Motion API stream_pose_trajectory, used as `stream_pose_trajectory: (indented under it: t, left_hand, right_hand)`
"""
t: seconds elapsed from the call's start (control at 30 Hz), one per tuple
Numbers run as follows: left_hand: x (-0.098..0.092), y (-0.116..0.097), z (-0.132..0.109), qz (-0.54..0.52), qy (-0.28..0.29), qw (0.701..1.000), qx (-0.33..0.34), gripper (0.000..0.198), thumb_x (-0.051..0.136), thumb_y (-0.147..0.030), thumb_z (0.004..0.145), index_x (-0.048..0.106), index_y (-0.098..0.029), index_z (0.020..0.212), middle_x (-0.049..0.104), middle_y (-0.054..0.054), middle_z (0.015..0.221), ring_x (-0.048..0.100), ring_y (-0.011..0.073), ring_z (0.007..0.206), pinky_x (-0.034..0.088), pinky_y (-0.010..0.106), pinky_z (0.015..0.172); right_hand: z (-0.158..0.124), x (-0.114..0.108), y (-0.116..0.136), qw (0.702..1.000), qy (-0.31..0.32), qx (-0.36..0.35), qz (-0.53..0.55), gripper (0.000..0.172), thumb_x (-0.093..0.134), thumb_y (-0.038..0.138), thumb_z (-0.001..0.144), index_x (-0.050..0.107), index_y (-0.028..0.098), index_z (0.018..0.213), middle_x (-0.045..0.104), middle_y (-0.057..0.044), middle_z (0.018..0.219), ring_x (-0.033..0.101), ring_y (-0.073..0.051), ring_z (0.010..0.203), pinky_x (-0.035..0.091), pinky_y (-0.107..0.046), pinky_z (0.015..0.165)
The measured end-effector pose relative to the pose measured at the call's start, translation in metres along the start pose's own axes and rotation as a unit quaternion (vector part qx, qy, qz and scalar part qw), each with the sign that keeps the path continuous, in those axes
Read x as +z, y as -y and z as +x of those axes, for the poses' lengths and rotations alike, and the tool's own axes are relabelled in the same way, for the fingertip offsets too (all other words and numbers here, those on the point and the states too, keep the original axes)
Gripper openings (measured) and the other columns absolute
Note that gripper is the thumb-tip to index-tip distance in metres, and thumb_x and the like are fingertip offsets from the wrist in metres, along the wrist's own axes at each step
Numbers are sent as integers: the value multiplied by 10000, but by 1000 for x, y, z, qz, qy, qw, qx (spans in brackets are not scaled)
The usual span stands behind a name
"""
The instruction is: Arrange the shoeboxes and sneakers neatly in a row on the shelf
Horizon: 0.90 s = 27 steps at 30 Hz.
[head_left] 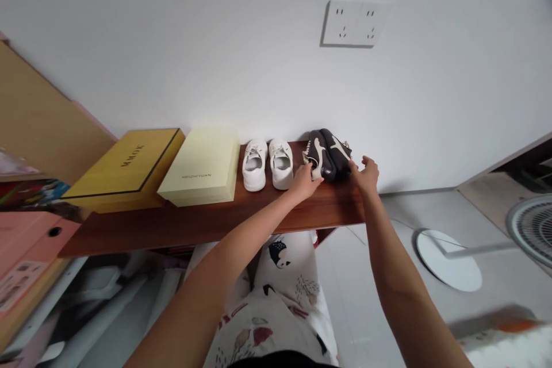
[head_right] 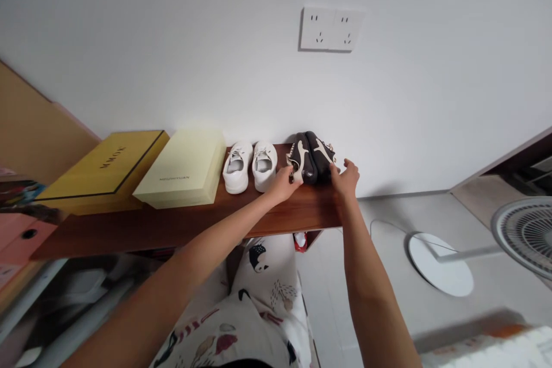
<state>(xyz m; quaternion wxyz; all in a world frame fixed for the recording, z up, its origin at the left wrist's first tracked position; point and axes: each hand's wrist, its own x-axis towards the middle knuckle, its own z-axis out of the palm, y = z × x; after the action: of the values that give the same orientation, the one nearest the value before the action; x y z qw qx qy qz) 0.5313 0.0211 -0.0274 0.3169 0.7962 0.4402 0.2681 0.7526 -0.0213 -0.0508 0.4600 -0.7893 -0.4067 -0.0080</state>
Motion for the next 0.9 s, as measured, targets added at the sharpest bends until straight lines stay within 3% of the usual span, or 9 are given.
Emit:
stream_pose_trajectory:
  t: [0.1,0.23,0.3,0.4,0.57,0.7,0.9]
  left_hand:
    - [25,-4,15,-60,6,996,-62,513,731,-381,809,553,-150,1231,639,155,1235,603,275,1158,449,343,962]
    - [28,-7,29,-43,45,994,-85,391,734,-419,800,598,-163,1063,692,113,1107,646,271,1051,479,331,888]
    - [21,-10,37,4,64,996,-63,349,735,-422,796,607,-171,1003,696,106,1078,644,285,1052,478,345,895]
    - [9,-16,48,85,88,992,-15,334,747,-392,785,609,-178,1001,691,116,1085,629,315,1093,461,386,943]
    - [1,-30,57,158,128,979,13,338,787,-273,750,635,-181,1038,673,140,1150,613,329,1151,443,395,994]
    - [-1,-41,56,241,172,955,20,330,763,-227,763,672,-163,1074,674,177,1162,607,346,1167,465,409,978]
    - [-1,-53,57,267,201,942,29,291,771,-180,740,720,-132,1022,681,217,1150,625,377,1137,487,440,962]
  right_hand:
    - [7,0,-12,990,119,34,72,649,650,605,765,598,108,1180,663,-158,1087,602,-272,1016,461,-420,930]
    - [16,3,-12,960,232,39,151,620,707,653,698,629,123,1010,678,-62,848,595,-199,786,490,-348,767]
    - [23,2,-9,966,229,17,120,590,724,637,690,623,130,973,662,-46,806,580,-196,751,482,-350,741]
    - [29,-1,0,980,183,-72,-17,508,768,522,694,620,142,997,663,-80,891,595,-244,847,472,-380,792]
    - [20,-4,24,933,176,-217,-226,391,725,346,777,593,172,1102,641,-144,1092,574,-307,1017,434,-411,857]
    - [8,-4,38,900,172,-257,-308,368,705,320,810,567,168,1115,629,-157,1131,563,-314,1042,410,-420,867]
    - [3,-3,47,883,178,-268,-343,347,725,302,803,562,160,1074,632,-161,1142,569,-293,1035,401,-396,858]
